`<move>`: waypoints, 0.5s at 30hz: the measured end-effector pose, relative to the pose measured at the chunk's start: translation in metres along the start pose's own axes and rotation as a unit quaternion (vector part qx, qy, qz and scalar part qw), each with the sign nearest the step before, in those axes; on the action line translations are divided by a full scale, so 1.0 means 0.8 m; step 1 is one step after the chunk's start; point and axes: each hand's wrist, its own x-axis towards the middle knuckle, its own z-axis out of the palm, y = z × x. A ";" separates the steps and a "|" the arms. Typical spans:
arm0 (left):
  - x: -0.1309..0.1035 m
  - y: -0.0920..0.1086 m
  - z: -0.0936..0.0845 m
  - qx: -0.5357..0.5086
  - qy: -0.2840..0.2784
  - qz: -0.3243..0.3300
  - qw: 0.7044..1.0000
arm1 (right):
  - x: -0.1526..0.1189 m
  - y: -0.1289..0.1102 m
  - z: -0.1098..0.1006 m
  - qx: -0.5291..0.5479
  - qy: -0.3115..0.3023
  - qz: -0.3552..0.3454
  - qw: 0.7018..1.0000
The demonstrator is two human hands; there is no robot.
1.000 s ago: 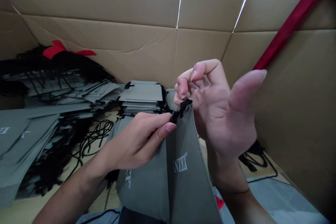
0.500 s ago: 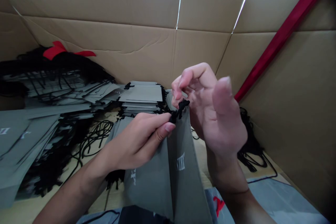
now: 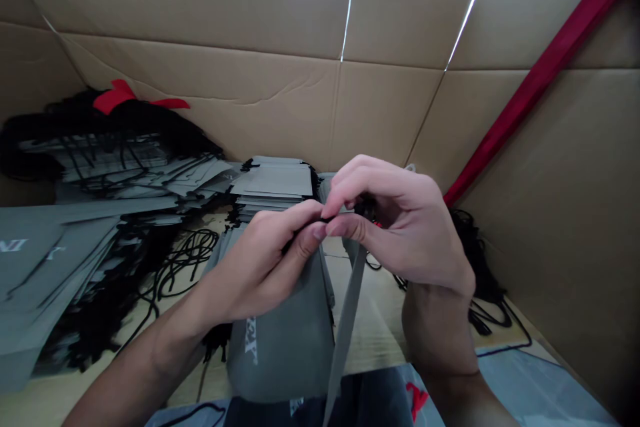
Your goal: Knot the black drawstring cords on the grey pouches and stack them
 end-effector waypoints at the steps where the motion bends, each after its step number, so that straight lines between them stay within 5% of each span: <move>1: 0.001 0.001 0.000 -0.010 0.011 -0.005 1.000 | 0.000 0.001 0.000 -0.008 0.001 -0.008 1.000; 6: 0.009 0.004 -0.004 -0.145 0.055 -0.059 0.986 | 0.001 0.009 0.000 -0.038 0.022 -0.026 0.999; 15: 0.006 -0.010 0.001 -0.386 0.078 -0.141 0.909 | 0.007 0.024 0.013 -0.019 0.065 -0.075 0.995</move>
